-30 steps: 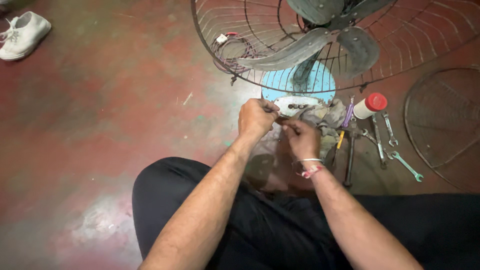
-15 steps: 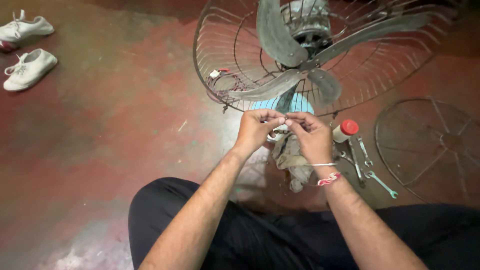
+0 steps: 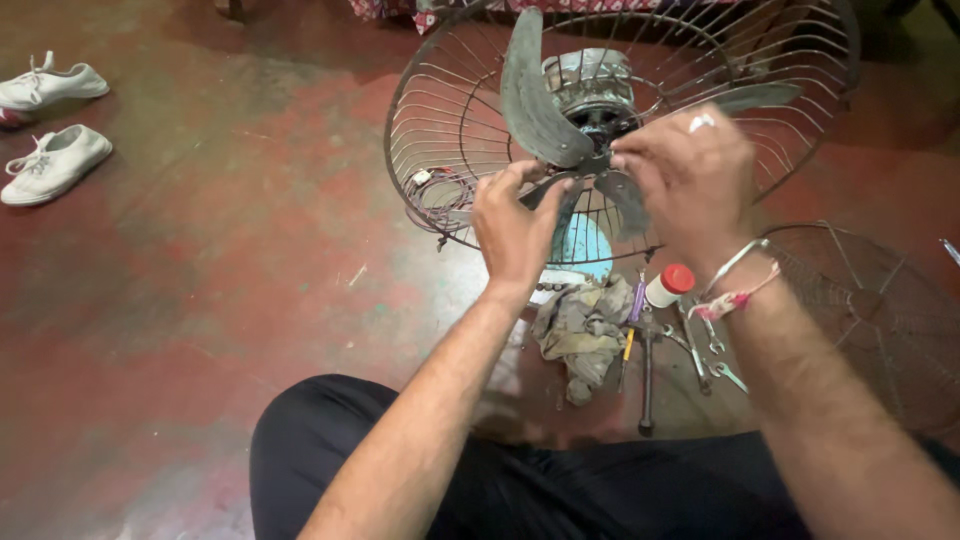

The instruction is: The person sits on the floor servicing a pedestal fan. They use a screwdriver to loosen and tighten the blade mounting nut at the fan hub, steady the blades by hand, and wipe the blades and hub area with a cloth, with wrenches and a small bottle lying nearby.

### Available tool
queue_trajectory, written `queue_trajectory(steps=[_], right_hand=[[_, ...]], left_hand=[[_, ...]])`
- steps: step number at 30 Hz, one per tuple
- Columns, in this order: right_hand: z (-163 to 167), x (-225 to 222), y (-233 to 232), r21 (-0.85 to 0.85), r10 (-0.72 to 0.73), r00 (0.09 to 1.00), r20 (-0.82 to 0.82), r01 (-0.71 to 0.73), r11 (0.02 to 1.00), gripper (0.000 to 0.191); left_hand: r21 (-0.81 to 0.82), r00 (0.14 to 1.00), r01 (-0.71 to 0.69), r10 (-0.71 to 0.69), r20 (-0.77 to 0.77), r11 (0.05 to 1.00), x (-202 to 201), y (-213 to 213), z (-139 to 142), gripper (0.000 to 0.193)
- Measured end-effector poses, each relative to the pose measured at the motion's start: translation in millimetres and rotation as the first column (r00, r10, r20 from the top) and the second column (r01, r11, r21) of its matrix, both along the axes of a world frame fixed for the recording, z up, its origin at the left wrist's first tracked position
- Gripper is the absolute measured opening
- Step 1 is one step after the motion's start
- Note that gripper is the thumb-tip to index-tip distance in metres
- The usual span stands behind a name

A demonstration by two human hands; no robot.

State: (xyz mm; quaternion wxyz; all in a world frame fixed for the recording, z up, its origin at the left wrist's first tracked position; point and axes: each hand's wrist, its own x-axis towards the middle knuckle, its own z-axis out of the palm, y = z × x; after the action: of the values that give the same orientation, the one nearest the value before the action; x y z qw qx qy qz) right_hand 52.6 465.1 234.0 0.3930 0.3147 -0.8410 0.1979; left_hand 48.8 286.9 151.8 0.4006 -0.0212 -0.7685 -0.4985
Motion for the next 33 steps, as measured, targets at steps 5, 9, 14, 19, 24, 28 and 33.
queue_trajectory(steps=[5,9,14,19,24,28,33], right_hand=[[31.8,-20.0,-2.8,0.257,0.011,0.999,-0.032,-0.003,0.966,0.011],[37.2,-38.7,-12.2,0.388,-0.143,0.987,0.078,0.103,0.916,0.012],[38.0,-56.4,-17.5,0.400,-0.332,0.901,0.279,0.205,0.893,0.015],[42.7,-72.0,-14.6,0.376,-0.304,0.860,0.409,0.145,0.915,0.014],[39.7,-84.0,-11.8,0.399,-0.363,0.833,0.418,0.191,0.897,0.018],[35.9,-87.1,-11.6,0.392,-0.362,0.843,0.399,0.200,0.898,0.016],[35.4,-83.7,-10.6,0.379,-0.359,0.857,0.370,0.213,0.901,0.012]], left_hand=[[0.058,0.997,0.043,-0.047,0.057,0.997,-9.6,8.8,5.3,0.029],[0.170,0.989,0.131,-0.140,0.042,0.977,-17.7,10.5,3.8,0.020],[0.202,0.982,0.163,-0.179,0.065,0.966,-18.4,9.2,2.5,0.018],[0.151,0.984,0.124,-0.141,0.112,0.981,-19.2,8.1,8.5,0.023],[0.127,0.984,0.146,-0.157,0.081,0.981,-15.7,8.2,13.9,0.020],[0.123,0.982,0.152,-0.164,0.089,0.981,-12.6,8.3,17.4,0.018],[0.080,0.985,0.126,-0.134,0.105,0.989,-11.4,10.4,20.4,0.022]])
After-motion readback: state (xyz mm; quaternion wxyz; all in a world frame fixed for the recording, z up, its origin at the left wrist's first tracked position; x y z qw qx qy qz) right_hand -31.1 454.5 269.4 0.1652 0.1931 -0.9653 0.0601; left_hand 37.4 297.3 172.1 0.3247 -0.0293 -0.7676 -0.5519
